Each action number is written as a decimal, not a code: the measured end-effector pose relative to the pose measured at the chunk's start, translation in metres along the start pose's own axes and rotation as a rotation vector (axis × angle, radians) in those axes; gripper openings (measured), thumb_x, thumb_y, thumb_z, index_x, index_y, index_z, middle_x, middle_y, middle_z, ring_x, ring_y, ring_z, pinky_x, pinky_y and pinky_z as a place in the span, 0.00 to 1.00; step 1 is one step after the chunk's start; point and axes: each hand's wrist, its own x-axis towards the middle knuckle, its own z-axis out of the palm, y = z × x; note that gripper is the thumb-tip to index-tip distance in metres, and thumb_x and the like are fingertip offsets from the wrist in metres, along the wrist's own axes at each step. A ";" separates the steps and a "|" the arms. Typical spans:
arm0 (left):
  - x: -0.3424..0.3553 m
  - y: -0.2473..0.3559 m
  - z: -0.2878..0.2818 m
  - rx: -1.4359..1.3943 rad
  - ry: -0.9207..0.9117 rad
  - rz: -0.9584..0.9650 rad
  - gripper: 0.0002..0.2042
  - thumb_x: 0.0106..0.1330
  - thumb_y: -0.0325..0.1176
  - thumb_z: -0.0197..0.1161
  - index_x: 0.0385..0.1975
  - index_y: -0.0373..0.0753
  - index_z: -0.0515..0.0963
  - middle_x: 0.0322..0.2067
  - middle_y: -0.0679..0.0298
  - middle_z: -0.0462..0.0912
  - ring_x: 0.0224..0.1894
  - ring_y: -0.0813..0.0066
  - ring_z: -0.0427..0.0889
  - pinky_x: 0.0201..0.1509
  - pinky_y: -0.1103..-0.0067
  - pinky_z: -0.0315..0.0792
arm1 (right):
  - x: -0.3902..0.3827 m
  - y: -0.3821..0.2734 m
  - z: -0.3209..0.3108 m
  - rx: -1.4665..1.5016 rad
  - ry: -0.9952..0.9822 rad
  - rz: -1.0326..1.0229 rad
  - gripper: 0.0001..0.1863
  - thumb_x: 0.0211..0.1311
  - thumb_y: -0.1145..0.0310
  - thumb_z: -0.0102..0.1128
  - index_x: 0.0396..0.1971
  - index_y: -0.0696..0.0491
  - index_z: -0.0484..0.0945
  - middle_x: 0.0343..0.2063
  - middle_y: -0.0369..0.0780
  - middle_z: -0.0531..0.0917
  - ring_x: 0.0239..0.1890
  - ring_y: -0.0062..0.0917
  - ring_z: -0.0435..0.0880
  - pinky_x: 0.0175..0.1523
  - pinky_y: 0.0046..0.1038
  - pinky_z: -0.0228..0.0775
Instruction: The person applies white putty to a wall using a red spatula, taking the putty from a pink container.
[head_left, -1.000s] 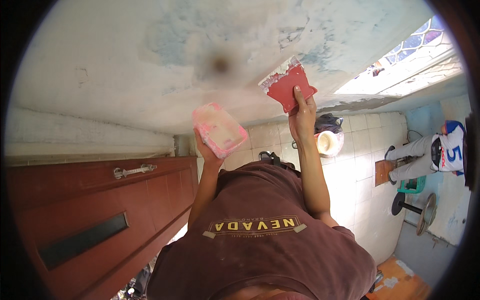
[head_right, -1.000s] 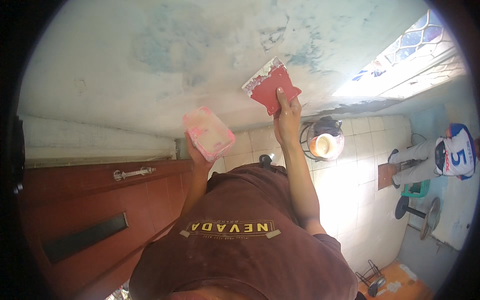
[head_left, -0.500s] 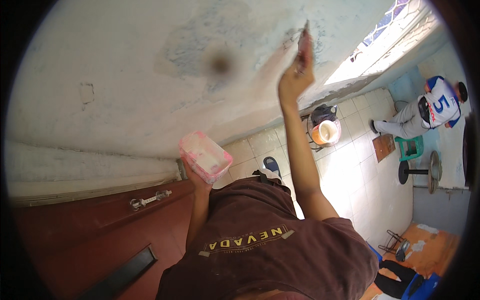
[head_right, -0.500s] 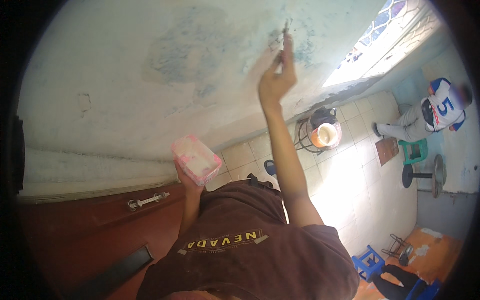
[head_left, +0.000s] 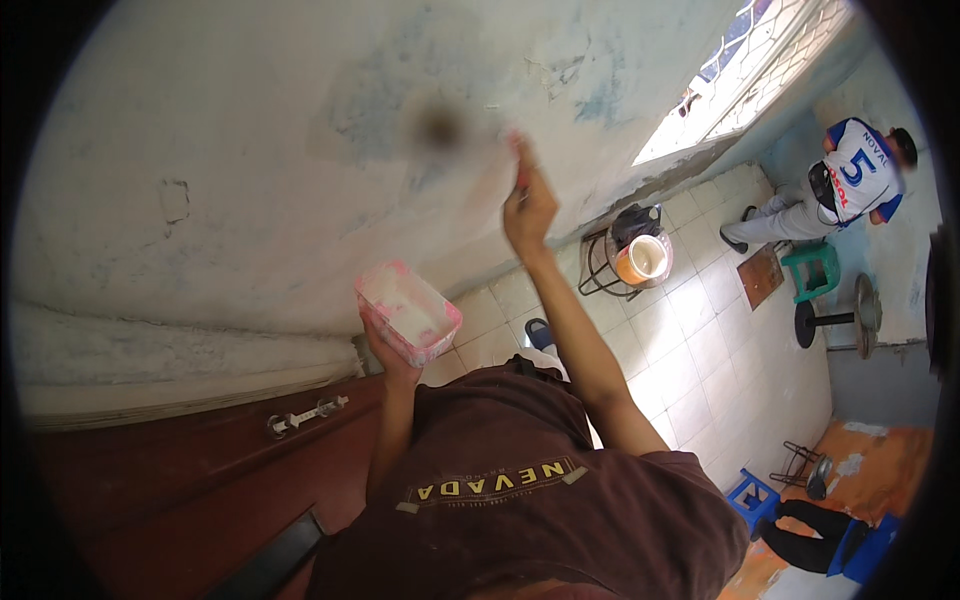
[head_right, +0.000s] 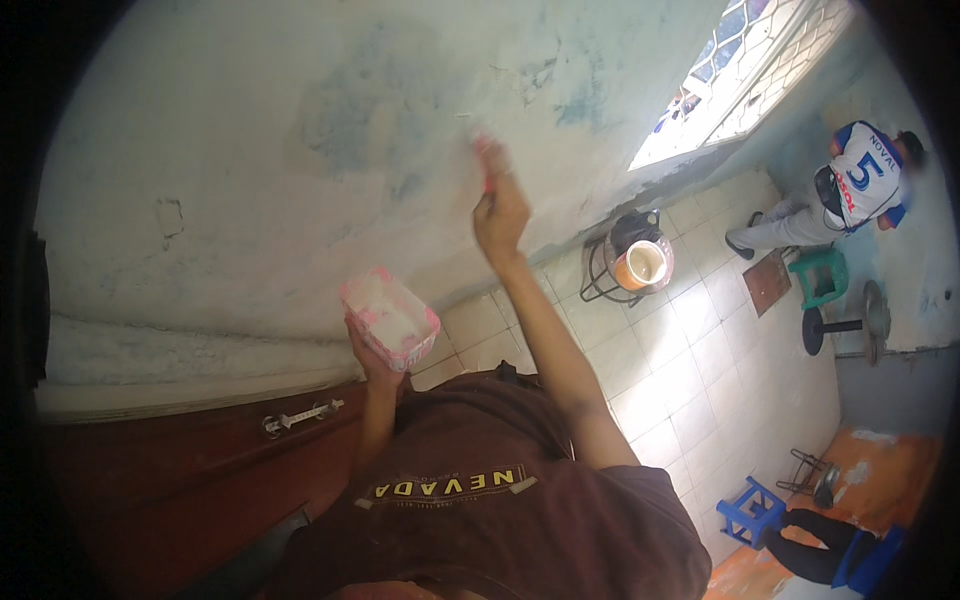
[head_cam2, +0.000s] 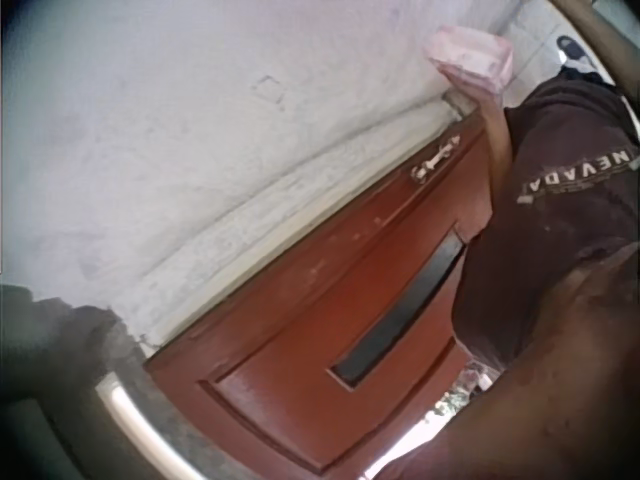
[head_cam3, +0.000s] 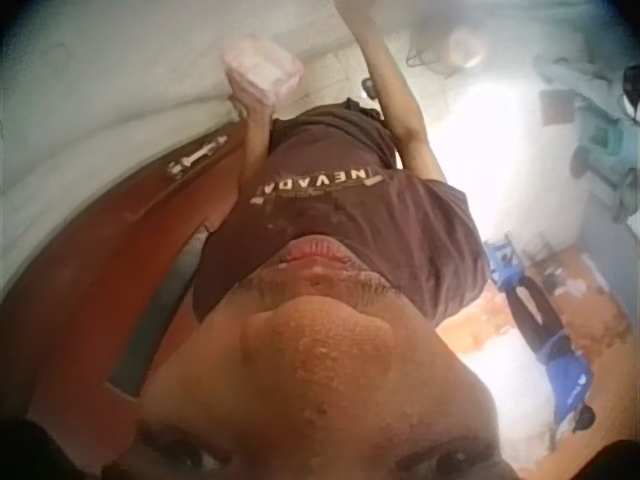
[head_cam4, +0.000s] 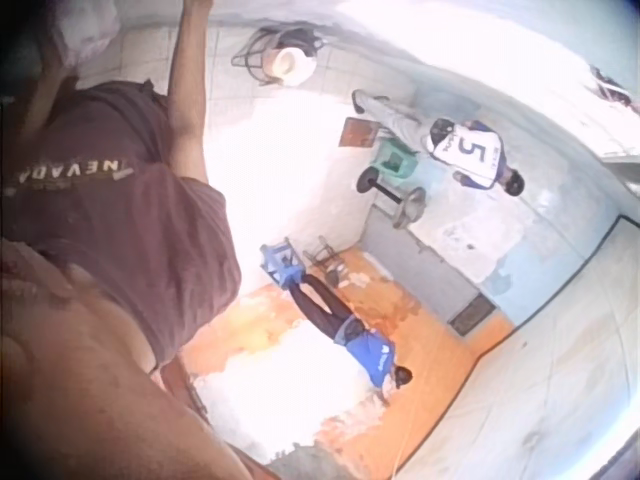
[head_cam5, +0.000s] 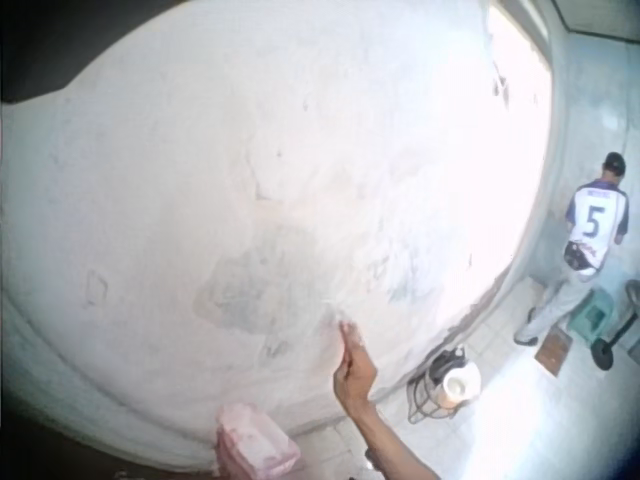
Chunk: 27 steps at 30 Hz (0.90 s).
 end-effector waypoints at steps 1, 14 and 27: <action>-0.003 -0.003 0.003 -0.016 -0.007 0.006 0.33 0.77 0.62 0.43 0.74 0.49 0.60 0.69 0.61 0.67 0.70 0.55 0.67 0.73 0.53 0.65 | 0.032 -0.002 -0.008 0.003 0.091 -0.043 0.35 0.58 0.92 0.47 0.66 0.52 0.74 0.61 0.46 0.80 0.66 0.40 0.78 0.66 0.36 0.72; 0.000 -0.061 0.050 -0.114 0.095 0.200 0.35 0.77 0.63 0.44 0.77 0.49 0.55 0.74 0.61 0.61 0.74 0.55 0.62 0.76 0.54 0.59 | -0.063 0.012 0.049 -0.089 -0.492 -0.142 0.38 0.54 0.87 0.53 0.69 0.51 0.70 0.65 0.51 0.75 0.65 0.46 0.76 0.62 0.39 0.77; -0.041 -0.175 0.087 -0.298 0.265 0.435 0.35 0.77 0.64 0.43 0.74 0.48 0.58 0.68 0.61 0.68 0.70 0.56 0.69 0.71 0.53 0.66 | 0.184 0.027 -0.111 -0.050 -0.536 -0.685 0.38 0.51 0.84 0.60 0.64 0.37 0.80 0.66 0.34 0.77 0.72 0.38 0.70 0.78 0.61 0.33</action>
